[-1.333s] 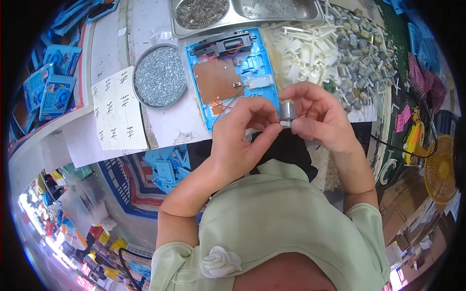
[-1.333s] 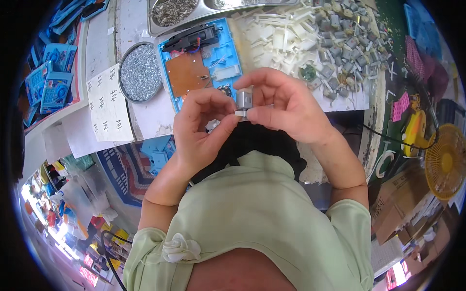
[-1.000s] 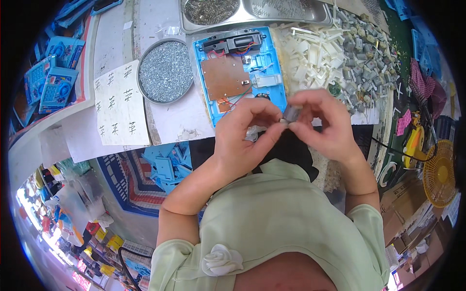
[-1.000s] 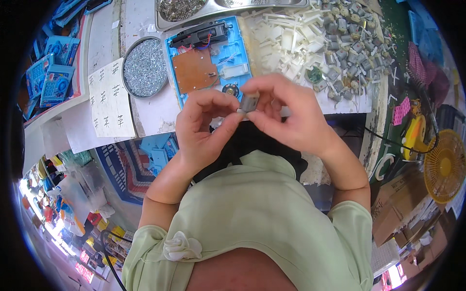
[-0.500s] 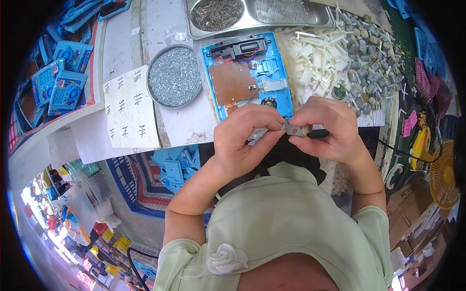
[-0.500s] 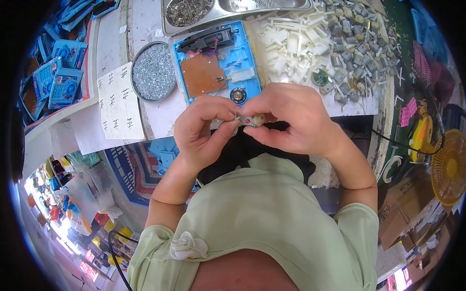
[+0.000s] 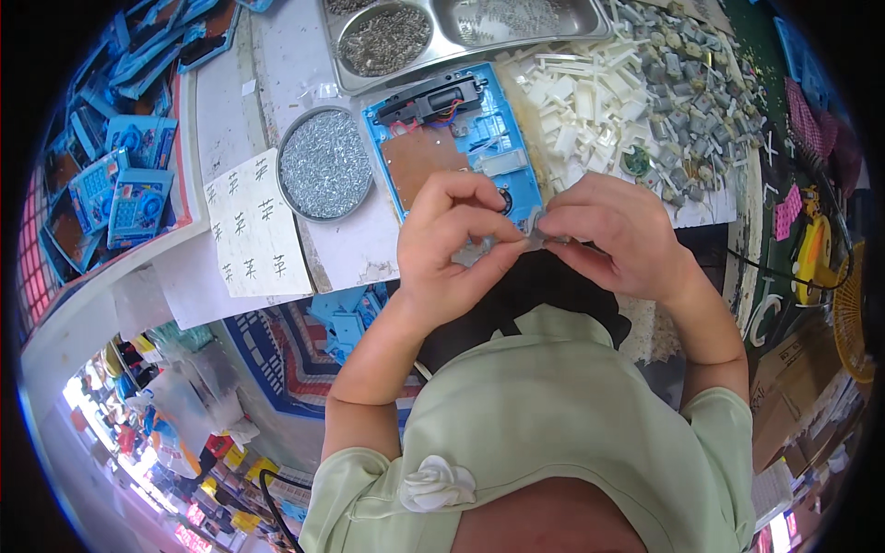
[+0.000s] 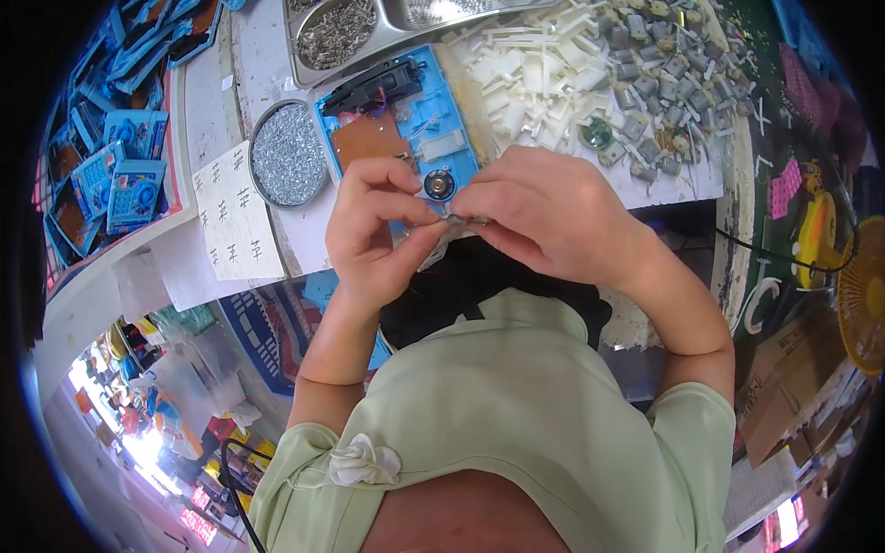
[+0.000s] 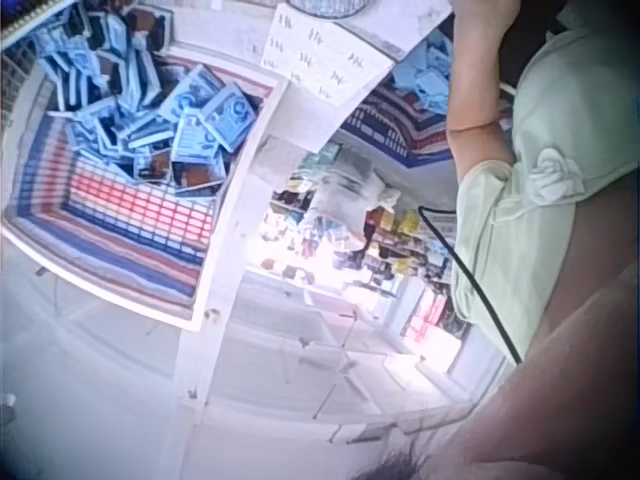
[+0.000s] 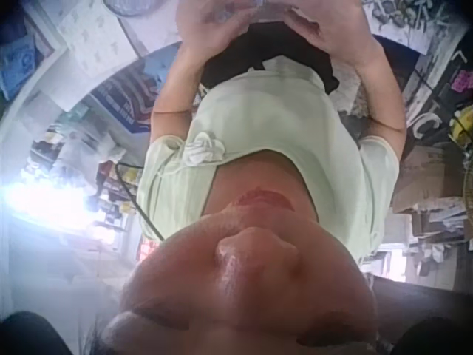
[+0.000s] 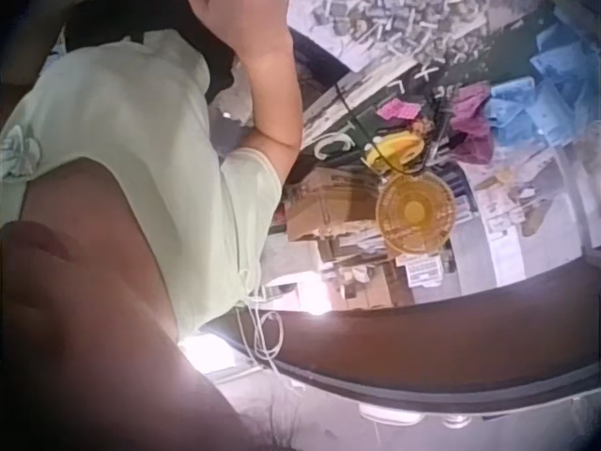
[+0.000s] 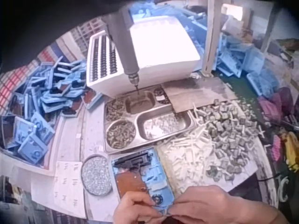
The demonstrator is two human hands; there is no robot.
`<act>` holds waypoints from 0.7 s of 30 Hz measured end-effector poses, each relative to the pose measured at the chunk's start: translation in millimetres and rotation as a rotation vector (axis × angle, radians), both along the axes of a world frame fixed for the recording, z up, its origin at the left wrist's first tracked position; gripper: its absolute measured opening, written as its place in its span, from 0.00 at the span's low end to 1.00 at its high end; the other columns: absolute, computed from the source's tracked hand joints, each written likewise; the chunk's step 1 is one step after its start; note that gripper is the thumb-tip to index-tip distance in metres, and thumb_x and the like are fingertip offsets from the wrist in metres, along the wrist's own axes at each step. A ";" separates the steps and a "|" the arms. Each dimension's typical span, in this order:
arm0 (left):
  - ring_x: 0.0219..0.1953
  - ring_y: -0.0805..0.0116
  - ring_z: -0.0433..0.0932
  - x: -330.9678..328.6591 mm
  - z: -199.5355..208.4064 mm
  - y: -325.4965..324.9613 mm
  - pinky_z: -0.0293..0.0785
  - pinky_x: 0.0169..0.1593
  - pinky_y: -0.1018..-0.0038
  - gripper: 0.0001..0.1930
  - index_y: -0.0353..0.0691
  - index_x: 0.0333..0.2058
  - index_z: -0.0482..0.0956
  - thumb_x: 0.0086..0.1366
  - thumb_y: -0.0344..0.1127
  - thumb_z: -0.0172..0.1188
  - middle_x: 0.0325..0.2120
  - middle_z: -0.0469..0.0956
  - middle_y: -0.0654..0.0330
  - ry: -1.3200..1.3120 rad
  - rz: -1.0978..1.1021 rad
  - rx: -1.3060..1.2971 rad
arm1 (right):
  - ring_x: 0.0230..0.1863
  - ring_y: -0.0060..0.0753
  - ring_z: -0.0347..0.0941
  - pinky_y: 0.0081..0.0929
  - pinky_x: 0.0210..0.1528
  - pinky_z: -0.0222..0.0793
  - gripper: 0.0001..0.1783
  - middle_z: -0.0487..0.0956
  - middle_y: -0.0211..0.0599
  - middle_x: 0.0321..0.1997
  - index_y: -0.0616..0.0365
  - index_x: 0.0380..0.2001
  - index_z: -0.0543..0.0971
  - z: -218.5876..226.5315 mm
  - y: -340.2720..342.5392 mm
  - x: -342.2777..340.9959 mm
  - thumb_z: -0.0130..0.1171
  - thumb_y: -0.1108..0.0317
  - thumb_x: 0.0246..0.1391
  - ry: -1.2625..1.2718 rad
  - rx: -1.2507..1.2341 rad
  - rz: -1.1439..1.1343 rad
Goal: Assemble internal components of a blue toy housing, including soldering wires and using a pneumatic screwdriver.
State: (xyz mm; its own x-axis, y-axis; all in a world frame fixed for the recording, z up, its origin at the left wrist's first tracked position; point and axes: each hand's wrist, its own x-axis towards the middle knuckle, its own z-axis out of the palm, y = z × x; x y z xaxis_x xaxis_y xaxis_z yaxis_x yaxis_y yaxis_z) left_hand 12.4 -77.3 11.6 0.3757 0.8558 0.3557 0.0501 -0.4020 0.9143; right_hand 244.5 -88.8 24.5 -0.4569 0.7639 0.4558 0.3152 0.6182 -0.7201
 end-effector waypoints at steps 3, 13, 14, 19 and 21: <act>0.31 0.68 0.75 -0.9 -2.0 9.8 0.72 0.34 0.74 0.14 0.38 0.38 0.79 0.52 0.22 0.70 0.34 0.75 0.60 -0.077 0.009 -0.260 | 0.33 0.41 0.79 0.33 0.35 0.77 0.19 0.82 0.38 0.39 0.56 0.44 0.80 -5.9 1.9 9.3 0.71 0.78 0.46 -0.004 -0.011 -0.027; 0.35 0.61 0.75 4.7 -8.8 39.1 0.66 0.41 0.66 0.09 0.44 0.35 0.86 0.53 0.33 0.74 0.31 0.77 0.64 0.648 0.150 0.490 | 0.47 0.47 0.80 0.35 0.50 0.77 0.17 0.83 0.41 0.46 0.60 0.50 0.78 -4.3 28.0 14.7 0.63 0.71 0.58 -0.070 -0.282 -0.318; 0.35 0.62 0.75 -0.6 -9.4 34.4 0.66 0.41 0.66 0.10 0.45 0.35 0.86 0.53 0.32 0.74 0.30 0.77 0.65 0.643 0.145 0.471 | 0.52 0.50 0.77 0.38 0.54 0.74 0.16 0.82 0.42 0.49 0.58 0.50 0.78 -7.6 34.1 11.2 0.63 0.70 0.58 -0.123 -0.195 -0.274; 0.34 0.64 0.75 -21.4 -17.9 9.8 0.66 0.41 0.67 0.11 0.45 0.35 0.88 0.51 0.30 0.75 0.30 0.78 0.66 0.645 0.209 0.384 | 0.69 0.62 0.58 0.50 0.68 0.61 0.14 0.74 0.44 0.65 0.54 0.46 0.78 -27.8 63.2 -9.7 0.65 0.67 0.57 -0.289 0.032 -0.159; 0.34 0.64 0.76 -24.8 -19.3 6.2 0.67 0.41 0.67 0.12 0.45 0.36 0.89 0.51 0.29 0.75 0.30 0.79 0.66 0.628 0.207 0.361 | 0.69 0.63 0.58 0.51 0.68 0.60 0.13 0.71 0.44 0.67 0.53 0.44 0.78 -31.9 69.4 -15.1 0.65 0.67 0.56 -0.292 0.027 -0.157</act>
